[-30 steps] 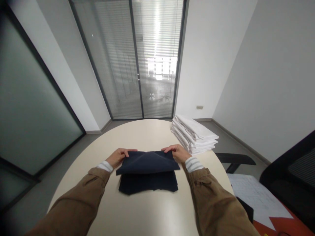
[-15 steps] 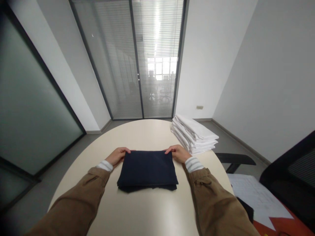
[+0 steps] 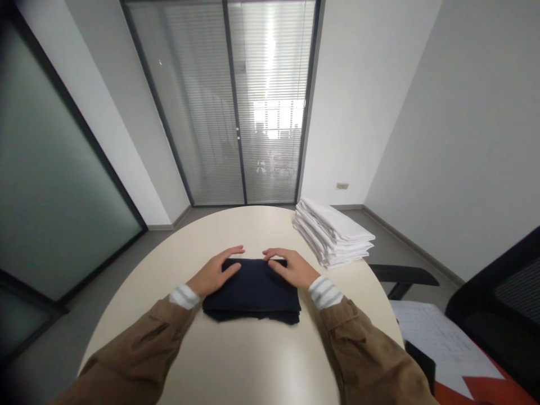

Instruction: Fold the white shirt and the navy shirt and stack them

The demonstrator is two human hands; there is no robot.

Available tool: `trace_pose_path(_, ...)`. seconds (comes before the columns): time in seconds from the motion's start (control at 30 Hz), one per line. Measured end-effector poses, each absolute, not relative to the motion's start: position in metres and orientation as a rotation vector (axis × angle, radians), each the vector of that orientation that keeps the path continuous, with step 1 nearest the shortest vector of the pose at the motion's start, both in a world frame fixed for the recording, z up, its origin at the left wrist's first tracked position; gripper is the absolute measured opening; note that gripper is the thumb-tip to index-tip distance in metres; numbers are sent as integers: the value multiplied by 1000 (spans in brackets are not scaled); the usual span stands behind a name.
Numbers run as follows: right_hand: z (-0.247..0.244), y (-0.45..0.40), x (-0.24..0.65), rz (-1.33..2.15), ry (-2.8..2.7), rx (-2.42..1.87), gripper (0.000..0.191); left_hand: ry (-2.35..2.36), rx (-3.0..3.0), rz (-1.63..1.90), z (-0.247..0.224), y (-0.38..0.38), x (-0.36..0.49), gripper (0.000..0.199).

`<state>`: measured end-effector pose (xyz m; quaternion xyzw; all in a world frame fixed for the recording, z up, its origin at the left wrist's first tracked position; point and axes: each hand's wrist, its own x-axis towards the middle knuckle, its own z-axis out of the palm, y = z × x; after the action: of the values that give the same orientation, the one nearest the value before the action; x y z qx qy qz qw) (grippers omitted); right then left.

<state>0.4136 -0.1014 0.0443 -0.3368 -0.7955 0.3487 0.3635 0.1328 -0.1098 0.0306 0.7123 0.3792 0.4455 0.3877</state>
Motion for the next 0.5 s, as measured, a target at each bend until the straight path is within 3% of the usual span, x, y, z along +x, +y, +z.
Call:
trace_pose_path(0.17, 32, -140, 371, 698, -2322, -873, 64, 960, 1943, 1065, 0, -132, 152, 62)
trace_pose_path(0.27, 17, -147, 363, 596, -2417, -1039, 71, 1087, 2098, 973, -13, -135, 154, 65)
trace_pose_path(0.5, 21, -150, 364, 425, -2599, -1247, 79, 1567, 2513, 392, 2, -146, 161, 72)
